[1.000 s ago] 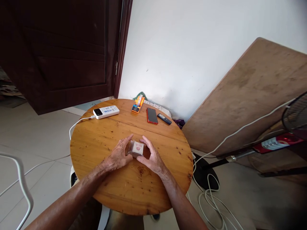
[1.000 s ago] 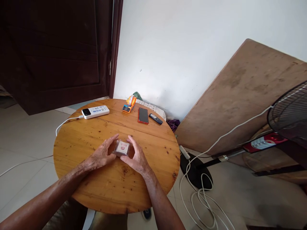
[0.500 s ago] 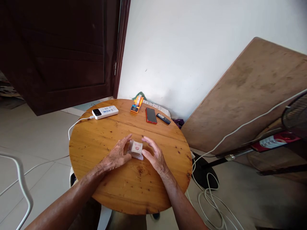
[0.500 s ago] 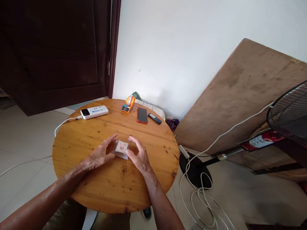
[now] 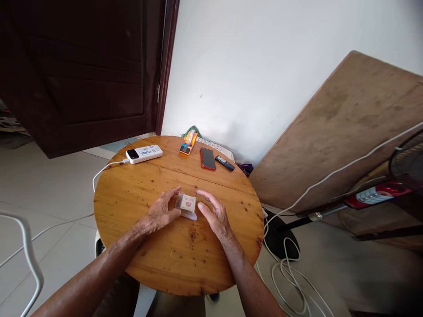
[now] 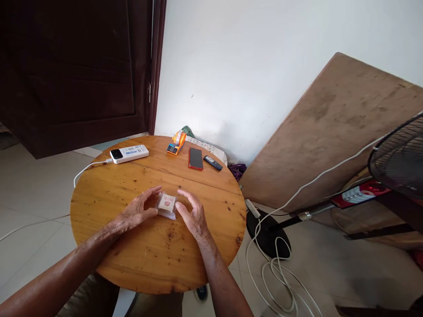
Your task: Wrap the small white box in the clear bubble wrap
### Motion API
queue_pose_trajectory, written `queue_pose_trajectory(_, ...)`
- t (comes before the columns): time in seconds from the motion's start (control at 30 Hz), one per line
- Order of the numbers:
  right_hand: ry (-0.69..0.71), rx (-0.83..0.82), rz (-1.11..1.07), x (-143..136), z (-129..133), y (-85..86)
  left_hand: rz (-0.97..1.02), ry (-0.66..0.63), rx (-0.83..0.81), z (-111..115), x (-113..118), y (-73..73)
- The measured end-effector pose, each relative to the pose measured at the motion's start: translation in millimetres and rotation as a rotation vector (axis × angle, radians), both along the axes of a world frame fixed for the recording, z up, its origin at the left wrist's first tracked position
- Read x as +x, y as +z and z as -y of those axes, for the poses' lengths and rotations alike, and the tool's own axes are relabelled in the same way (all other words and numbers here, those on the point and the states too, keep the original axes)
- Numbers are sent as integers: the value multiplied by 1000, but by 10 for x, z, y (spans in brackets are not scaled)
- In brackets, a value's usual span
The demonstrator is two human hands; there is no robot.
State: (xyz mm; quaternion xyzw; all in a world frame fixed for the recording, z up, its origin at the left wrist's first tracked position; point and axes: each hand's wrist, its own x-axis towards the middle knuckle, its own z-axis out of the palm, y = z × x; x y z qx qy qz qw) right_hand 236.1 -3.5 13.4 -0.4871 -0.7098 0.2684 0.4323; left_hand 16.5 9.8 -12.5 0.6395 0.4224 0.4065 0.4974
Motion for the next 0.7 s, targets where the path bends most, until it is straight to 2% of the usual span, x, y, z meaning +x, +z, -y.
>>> queue_pose_trajectory(0.2,-4,46,28,-20,-10,0,-6,-11,-6,14,4,12)
queue_pose_trajectory(0.53,-9,14,34,-44,-8,-15,-85,124,9,42,106,45)
queue_pose_trajectory(0.7,0,9,43,-53,-15,-24,-73,103,11,46,120,50)
